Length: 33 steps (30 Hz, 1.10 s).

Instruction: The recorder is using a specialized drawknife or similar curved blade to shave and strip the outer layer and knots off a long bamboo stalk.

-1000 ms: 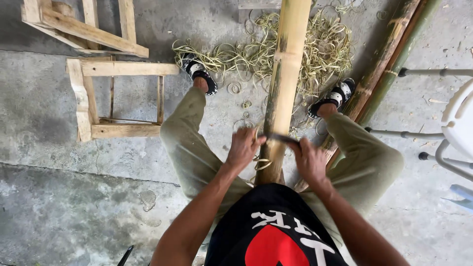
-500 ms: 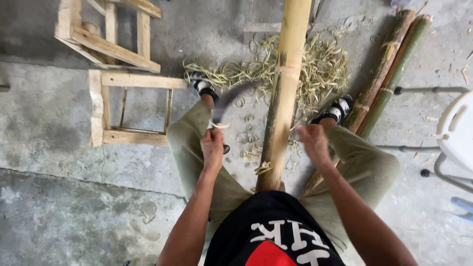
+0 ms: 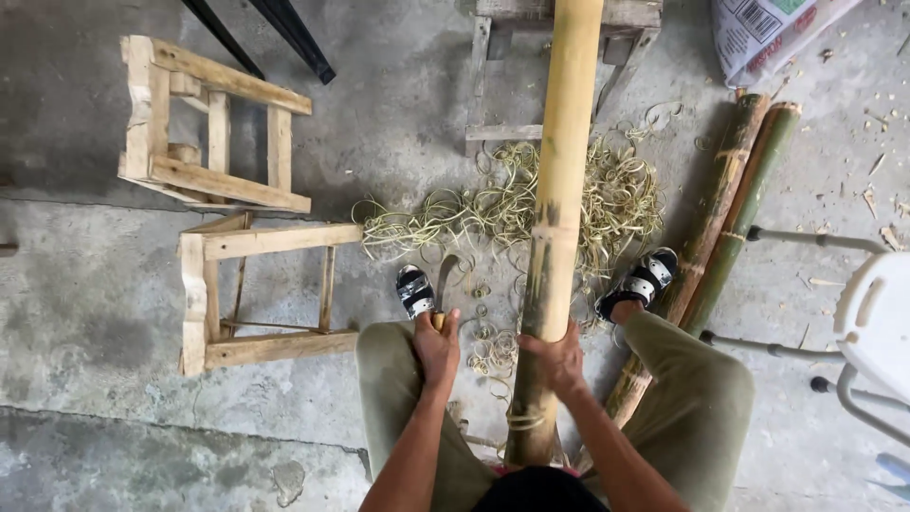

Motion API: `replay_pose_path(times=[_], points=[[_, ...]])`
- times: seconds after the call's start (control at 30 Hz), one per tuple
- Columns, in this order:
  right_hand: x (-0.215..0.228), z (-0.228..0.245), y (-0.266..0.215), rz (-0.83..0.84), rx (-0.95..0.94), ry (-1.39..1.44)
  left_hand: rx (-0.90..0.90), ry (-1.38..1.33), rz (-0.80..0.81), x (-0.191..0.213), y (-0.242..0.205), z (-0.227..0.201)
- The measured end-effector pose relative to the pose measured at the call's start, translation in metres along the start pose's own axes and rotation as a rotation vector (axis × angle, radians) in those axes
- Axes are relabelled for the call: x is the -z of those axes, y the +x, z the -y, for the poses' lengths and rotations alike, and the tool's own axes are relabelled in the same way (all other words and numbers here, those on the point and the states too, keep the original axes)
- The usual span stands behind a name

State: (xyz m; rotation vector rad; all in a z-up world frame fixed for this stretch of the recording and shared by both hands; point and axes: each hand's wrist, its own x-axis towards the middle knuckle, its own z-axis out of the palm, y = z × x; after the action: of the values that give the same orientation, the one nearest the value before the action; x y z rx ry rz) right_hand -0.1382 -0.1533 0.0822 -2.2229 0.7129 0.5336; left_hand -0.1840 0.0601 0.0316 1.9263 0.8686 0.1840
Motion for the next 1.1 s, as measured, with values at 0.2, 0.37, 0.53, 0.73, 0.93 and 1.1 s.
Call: replay_pose_path(times=[0.2, 0.37, 0.53, 0.73, 0.93, 1.1], points=[[0.007, -0.053, 0.027, 0.697, 0.015, 0.686, -0.310, 0.175, -0.030, 0.021, -0.005, -0.019], [0.032, -0.030, 0.028, 0.643, 0.099, 0.590, -0.381, 0.332, -0.237, 0.037, -0.005, -0.030], [0.108, -0.004, 0.092, -0.015, 0.456, 0.822, -0.226, 0.148, -0.188, 0.041, 0.025, -0.058], [0.146, 0.102, 0.147, -0.075, 0.702, 0.226, -0.273, 0.171, 0.434, -0.048, 0.094, -0.120], [0.096, 0.130, 0.252, 0.228, 0.676, -0.259, -0.563, 0.365, 0.445, -0.161, 0.182, -0.143], [0.087, 0.155, 0.264, 0.119, 0.633, -0.154, -0.664, 0.396, 0.280, -0.193, 0.209, -0.150]])
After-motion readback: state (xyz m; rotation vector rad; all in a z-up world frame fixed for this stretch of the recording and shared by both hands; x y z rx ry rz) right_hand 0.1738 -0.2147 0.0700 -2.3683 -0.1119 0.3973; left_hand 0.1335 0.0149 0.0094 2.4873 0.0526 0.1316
